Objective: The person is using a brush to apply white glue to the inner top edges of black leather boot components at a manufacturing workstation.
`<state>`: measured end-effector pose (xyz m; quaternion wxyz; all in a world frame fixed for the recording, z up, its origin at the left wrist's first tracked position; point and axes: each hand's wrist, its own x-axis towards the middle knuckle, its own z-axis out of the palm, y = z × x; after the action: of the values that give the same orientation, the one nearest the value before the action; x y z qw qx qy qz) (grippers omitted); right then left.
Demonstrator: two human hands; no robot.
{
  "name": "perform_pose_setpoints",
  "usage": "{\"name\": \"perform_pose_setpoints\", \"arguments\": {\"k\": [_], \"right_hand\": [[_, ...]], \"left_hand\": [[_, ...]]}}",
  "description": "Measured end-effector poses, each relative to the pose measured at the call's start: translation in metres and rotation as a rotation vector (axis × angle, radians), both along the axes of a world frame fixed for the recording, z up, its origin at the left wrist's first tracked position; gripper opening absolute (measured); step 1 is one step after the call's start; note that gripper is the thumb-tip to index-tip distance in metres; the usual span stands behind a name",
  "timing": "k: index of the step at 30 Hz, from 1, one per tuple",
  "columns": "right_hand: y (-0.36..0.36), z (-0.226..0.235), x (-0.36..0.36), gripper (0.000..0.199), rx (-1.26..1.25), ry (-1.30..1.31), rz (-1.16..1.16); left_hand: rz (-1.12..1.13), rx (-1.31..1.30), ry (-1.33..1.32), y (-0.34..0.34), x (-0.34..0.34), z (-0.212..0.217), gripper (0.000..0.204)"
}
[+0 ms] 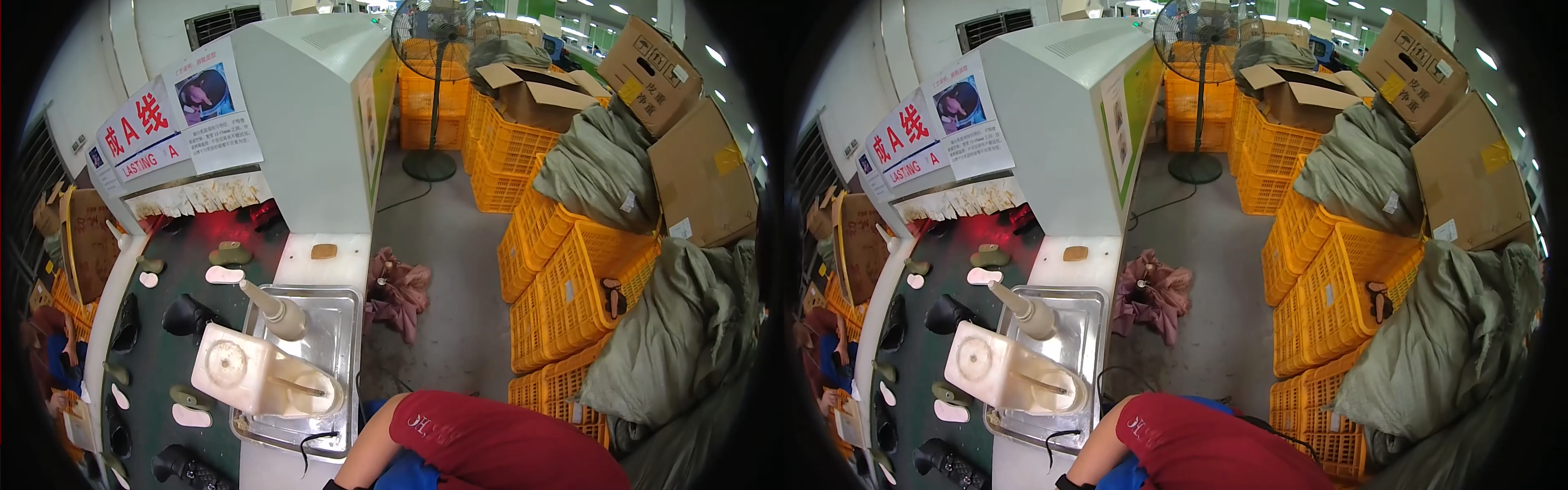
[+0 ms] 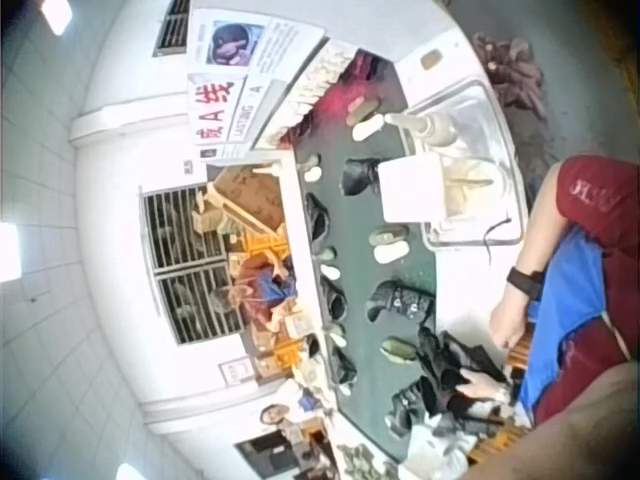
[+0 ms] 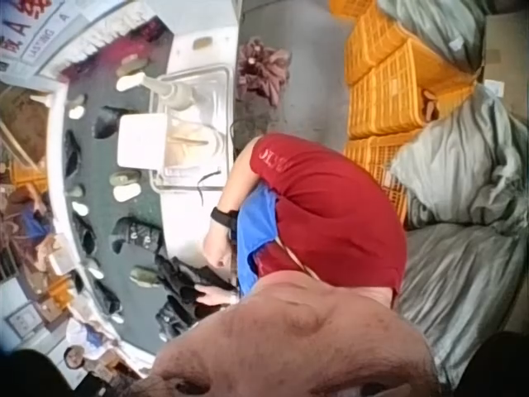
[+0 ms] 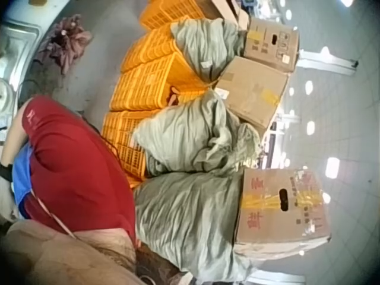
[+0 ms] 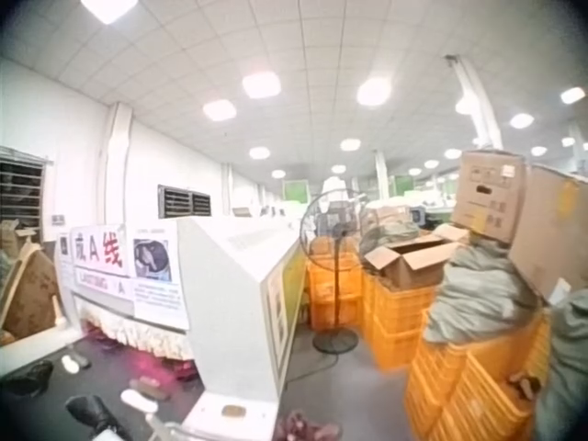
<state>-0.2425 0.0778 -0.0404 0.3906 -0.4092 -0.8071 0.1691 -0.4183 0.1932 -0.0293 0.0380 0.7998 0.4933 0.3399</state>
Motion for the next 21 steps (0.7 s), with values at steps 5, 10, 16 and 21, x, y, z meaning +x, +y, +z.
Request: {"name": "perform_pose_setpoints", "arguments": {"k": [5,10,16,21], "right_hand": [[-0.001,-0.007,-0.011,0.019,0.012,0.097,0.048],[-0.007,0.025,0.005,0.017,-0.168,0.059,0.075],[-0.023,0.029,0.017,0.017,-0.354,-0.026,0.013],[-0.016,0.019,0.002,0.017,-0.371,-0.022,0.115]], "left_hand": [[0.005,-0.070,-0.034,-0.008,-0.007,0.014,0.035],[-0.130,-0.468,-0.186,0.028,-0.014,-0.009,0.045],[-0.056,0.004,-0.184,0.004,-0.011,-0.004,0.033],[-0.036,-0.102,-0.117,-0.029,-0.017,0.001,0.041]]}}
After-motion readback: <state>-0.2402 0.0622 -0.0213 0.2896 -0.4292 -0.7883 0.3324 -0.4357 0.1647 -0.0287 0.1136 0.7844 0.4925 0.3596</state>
